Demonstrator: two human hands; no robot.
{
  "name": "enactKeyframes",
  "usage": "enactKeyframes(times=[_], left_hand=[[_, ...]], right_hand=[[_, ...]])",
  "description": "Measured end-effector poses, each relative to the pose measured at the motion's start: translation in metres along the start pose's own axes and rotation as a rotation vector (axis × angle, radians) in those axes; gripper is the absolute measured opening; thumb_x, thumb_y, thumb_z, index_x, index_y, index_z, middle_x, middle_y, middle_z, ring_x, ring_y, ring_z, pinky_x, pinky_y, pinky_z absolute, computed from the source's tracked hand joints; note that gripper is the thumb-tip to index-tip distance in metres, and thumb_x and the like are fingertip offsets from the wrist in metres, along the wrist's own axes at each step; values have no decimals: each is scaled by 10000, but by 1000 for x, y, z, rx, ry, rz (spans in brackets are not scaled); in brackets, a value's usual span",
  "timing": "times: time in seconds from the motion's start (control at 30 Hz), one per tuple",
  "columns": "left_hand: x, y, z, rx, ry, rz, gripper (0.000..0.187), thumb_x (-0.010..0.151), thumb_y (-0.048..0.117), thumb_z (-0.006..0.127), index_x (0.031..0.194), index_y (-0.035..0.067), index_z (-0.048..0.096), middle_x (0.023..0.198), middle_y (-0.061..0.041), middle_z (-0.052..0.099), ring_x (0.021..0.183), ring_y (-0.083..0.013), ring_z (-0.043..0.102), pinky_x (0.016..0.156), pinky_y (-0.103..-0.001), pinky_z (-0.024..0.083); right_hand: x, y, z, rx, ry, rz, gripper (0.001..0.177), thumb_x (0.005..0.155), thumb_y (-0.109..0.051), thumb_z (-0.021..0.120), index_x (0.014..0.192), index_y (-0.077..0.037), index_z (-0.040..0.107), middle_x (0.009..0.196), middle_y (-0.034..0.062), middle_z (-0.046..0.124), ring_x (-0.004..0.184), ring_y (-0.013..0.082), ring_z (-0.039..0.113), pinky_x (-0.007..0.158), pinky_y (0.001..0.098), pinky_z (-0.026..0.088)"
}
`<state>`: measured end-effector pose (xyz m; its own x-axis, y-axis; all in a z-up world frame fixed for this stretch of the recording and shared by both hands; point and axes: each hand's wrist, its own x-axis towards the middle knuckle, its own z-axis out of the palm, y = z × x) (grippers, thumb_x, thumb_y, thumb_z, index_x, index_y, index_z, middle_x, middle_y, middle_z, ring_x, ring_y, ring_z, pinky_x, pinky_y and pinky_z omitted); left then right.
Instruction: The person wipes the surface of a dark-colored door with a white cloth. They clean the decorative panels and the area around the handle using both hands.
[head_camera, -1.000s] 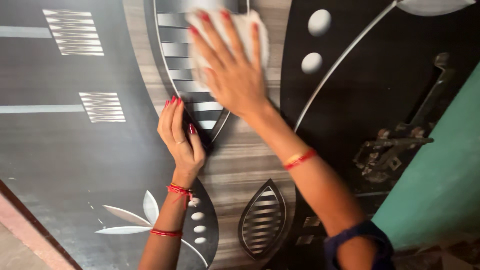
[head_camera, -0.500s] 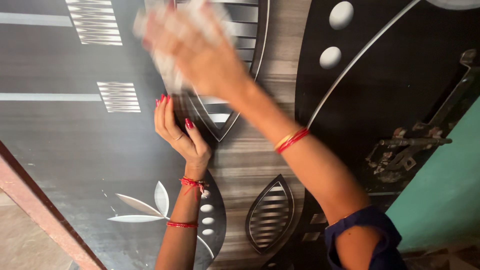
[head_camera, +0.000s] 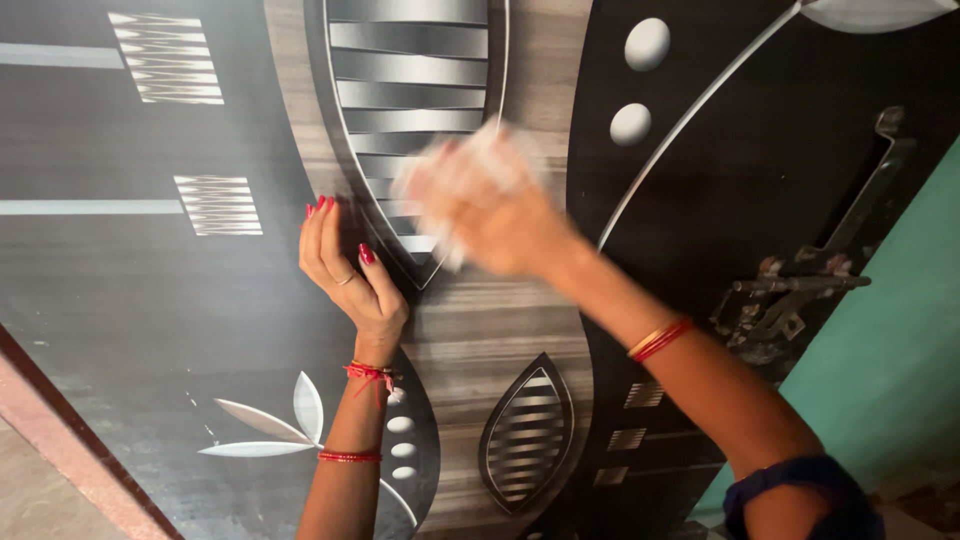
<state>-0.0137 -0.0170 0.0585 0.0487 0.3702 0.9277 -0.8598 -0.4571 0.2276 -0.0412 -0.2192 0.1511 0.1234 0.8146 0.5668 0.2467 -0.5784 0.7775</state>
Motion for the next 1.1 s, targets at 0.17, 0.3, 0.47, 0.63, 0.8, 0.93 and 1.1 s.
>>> enactKeyframes(times=[0.17,0.3,0.47,0.63,0.8,0.93,1.1], left_hand=[[1,1,2,-23,5,8,503,1014,99,483,1501,-28,460,1539,-190,480,1480,-380,412,1312,-503,265],[1,1,0,-20,9,4,506,1009,110,485,1496,-29,462,1534,-187,489,1479,-381,416,1306,-501,267],[-1,-1,2,-12,26,-17,501,1015,118,490,1492,-31,464,1536,-185,493,1477,-378,420,1296,-486,273],[-5,-7,1,-24,25,-26,516,1010,129,496,1499,-34,459,1544,-186,485,1485,-383,413,1298,-489,269],[-11,-15,8,-165,106,-48,484,1045,118,491,1504,-19,425,1523,-172,394,1513,-342,383,1284,-450,295],[-10,-19,1,-266,151,-96,406,1073,126,484,1466,29,455,1444,-136,392,1429,-265,413,1263,-399,347],[23,-17,-5,-237,34,-86,570,1110,351,450,1565,17,369,1585,-191,353,1487,-305,341,1260,-405,305]], right_hand=[[0,48,-11,-78,83,518,534,1103,-245,507,1627,-158,450,1699,86,324,1572,344,233,1248,674,61],[19,-8,-2,-30,-24,232,554,1079,-287,555,1607,-145,462,1701,18,364,1595,258,240,1281,665,77],[68,-28,6,5,67,89,535,1144,-291,520,1668,-273,412,1724,-26,312,1610,255,199,1299,614,73],[149,-10,16,-24,114,242,540,1144,-248,488,1670,-262,371,1749,-15,239,1624,270,176,1316,636,53],[170,-38,37,20,111,188,586,1124,-265,522,1673,-238,317,1724,2,163,1647,274,118,1330,641,20],[149,-61,32,107,40,176,665,1081,-333,565,1684,-282,289,1744,-1,178,1636,268,125,1323,613,10],[129,-65,19,360,59,277,676,1076,-321,530,1677,-306,220,1750,-46,238,1645,168,202,1375,550,16]])
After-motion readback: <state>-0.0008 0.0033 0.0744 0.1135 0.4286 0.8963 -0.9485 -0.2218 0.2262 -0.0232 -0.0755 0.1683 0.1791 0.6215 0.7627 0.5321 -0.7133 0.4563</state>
